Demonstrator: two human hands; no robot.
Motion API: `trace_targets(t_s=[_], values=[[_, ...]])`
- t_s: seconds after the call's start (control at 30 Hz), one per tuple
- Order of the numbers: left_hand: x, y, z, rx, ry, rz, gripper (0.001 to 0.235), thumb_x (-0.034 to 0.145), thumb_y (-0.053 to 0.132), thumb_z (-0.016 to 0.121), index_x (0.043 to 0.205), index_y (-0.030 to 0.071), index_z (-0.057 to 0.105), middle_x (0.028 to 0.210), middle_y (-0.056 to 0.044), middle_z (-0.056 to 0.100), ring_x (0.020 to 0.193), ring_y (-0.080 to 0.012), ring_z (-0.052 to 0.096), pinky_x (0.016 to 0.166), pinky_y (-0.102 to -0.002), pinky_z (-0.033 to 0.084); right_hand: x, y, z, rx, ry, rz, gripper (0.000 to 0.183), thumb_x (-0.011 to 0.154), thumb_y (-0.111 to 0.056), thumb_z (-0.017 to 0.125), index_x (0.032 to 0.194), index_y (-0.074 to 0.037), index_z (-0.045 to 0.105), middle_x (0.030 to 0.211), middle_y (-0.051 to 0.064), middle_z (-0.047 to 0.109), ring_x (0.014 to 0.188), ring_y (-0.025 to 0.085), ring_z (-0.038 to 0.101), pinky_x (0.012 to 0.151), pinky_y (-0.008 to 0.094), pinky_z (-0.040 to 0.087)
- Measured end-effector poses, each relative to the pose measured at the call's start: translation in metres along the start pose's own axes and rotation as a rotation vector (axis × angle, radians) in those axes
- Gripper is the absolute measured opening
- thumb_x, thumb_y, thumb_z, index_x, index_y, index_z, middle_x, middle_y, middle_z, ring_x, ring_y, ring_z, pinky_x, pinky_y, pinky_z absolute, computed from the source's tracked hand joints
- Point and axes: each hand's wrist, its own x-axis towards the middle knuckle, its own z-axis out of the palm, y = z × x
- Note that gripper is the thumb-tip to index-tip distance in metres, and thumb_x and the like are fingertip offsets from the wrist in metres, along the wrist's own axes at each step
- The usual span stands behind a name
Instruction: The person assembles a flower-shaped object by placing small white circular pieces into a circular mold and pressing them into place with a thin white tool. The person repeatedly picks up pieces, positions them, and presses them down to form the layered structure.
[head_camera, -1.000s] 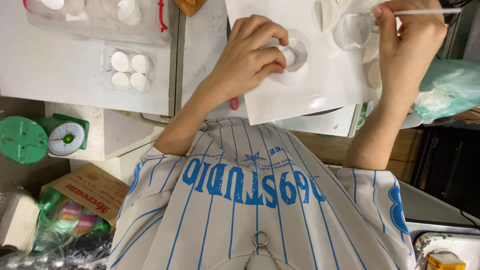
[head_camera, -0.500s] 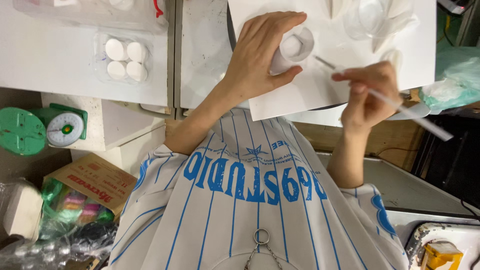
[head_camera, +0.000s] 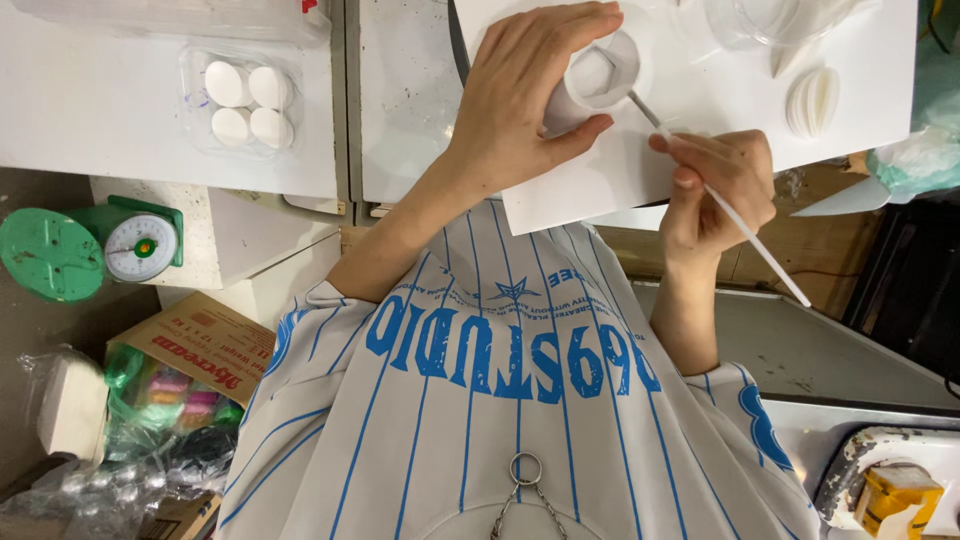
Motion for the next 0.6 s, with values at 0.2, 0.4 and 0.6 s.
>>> trace_targets(t_s=[0.2, 0.4, 0.6], values=[[0.0, 0.005, 0.001, 0.012, 0.003, -0.012, 0.076, 0.087, 0.021, 0.094, 0.147, 0.017, 0.049, 0.15, 0.002, 0.055, 0.134, -0.0185, 0.054, 0.115, -0.038, 0.039, -0.002, 0.009, 0.005, 0.078, 0.01, -0.031, 0.027, 0.113, -0.024, 0.062, 0.102, -0.003, 0.073, 0.089, 0.009, 0.079, 0.078, 0.018, 0.062, 0.07, 0.031, 0.046], [0.001, 0.007, 0.001, 0.01, -0.007, -0.028, 0.075, 0.088, 0.021, 0.095, 0.148, 0.019, 0.048, 0.151, 0.002, 0.056, 0.135, -0.0177, 0.054, 0.115, -0.037, 0.038, -0.009, 0.015, 0.003, 0.071, 0.0, -0.084, 0.024, 0.109, -0.025, 0.063, 0.102, -0.003, 0.071, 0.087, 0.012, 0.078, 0.077, 0.017, 0.061, 0.067, 0.031, 0.046], [0.008, -0.011, -0.014, -0.066, -0.105, 0.075, 0.081, 0.088, 0.027, 0.089, 0.151, 0.007, 0.043, 0.152, -0.011, 0.052, 0.139, -0.027, 0.052, 0.121, -0.049, 0.034, -0.012, 0.035, 0.003, 0.218, 0.209, -0.004, 0.019, 0.109, -0.021, 0.065, 0.105, -0.002, 0.067, 0.087, 0.011, 0.075, 0.076, 0.018, 0.064, 0.066, 0.029, 0.051]])
